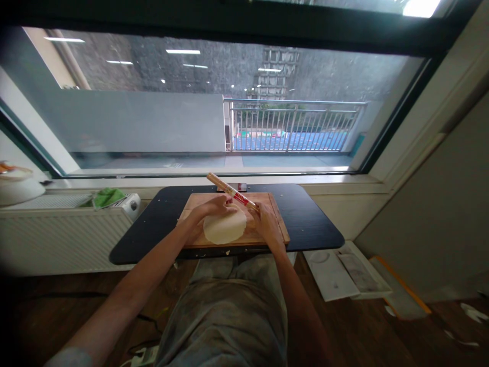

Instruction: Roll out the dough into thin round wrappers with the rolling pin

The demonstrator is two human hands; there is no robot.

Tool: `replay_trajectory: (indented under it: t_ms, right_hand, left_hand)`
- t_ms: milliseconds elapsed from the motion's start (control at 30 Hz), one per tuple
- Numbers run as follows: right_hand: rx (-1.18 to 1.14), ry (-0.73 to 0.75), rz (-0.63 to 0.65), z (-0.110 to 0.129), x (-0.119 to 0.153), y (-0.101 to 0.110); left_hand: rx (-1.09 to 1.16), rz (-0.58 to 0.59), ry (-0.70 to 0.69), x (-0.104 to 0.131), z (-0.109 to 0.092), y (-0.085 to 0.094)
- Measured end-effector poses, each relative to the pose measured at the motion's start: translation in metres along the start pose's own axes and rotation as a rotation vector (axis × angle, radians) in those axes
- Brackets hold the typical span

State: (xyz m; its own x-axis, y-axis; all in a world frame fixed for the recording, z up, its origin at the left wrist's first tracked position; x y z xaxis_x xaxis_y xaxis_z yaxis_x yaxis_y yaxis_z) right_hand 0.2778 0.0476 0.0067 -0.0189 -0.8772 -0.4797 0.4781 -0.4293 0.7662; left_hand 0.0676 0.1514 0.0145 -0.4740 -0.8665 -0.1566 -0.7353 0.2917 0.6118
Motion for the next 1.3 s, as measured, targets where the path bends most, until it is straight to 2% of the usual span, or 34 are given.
replay_trajectory:
  t_ms: [100,233,333,467,533,600,633,700,767,867,933,1033,1167,1300]
  right_hand:
    - [0.033,-0.042,-0.026,-0.003,0.000,0.000]
    - [0.038,-0.088,-0.037,-0.006,0.000,0.001]
    - [0.050,-0.062,-0.046,-0.006,0.000,0.002]
    - [0.106,0.064,0.011,-0.001,0.002,0.004]
    - [0.154,0.118,0.069,0.002,0.005,0.005]
    - [0.207,0.156,0.111,0.007,0.010,0.007]
    - [0.231,0.171,0.124,0.010,0.013,0.008]
    - [0.274,0.193,0.139,0.016,0.019,0.010]
    - [0.318,0.216,0.163,0.022,0.024,0.011]
    - [0.379,0.255,0.214,0.030,0.029,0.012]
    - [0.421,0.275,0.237,0.034,0.028,0.013]
    - [0.525,0.274,0.229,0.042,0.023,0.013]
    - [0.702,0.314,0.235,0.048,0.010,0.001]
    - [0.808,0.394,0.226,0.037,-0.004,-0.010]
  left_hand:
    - [-0.128,-0.059,0.049,0.003,-0.001,0.012]
    - [-0.365,-0.227,0.221,0.020,0.009,0.041]
    - [-0.394,-0.225,0.251,0.043,0.019,0.057]
    - [-0.355,-0.119,0.302,0.071,0.028,0.071]
    - [-0.416,-0.204,0.361,0.081,0.025,0.084]
    - [-0.481,-0.381,0.380,0.087,0.019,0.095]
    - [-0.499,-0.457,0.342,0.088,0.014,0.098]
    - [-0.513,-0.501,0.193,0.084,0.007,0.094]
    - [-0.512,-0.406,0.029,0.077,0.005,0.078]
    - [-0.546,-0.255,-0.059,0.067,0.014,0.051]
    - [-0.593,-0.231,-0.070,0.064,0.021,0.038]
    - [-0.658,-0.216,-0.045,0.065,0.025,0.031]
    - [-0.691,-0.213,0.002,0.064,0.017,0.031]
    - [-0.689,-0.246,0.068,0.058,0.011,0.034]
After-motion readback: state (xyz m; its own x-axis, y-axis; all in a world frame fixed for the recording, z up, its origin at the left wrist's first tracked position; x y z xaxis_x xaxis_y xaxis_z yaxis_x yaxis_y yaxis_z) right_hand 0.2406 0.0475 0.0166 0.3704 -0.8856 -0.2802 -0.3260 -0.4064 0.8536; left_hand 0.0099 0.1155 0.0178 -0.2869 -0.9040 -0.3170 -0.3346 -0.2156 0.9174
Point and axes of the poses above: each hand's wrist, its own x-axis away from the middle knuckle, its own y-axis out of the back of the hand, z = x × y, the point moved 3 cm from there along -x, towards the middle knuckle, and after that the axes turned 14 degrees about x, right-handed, at the moved point
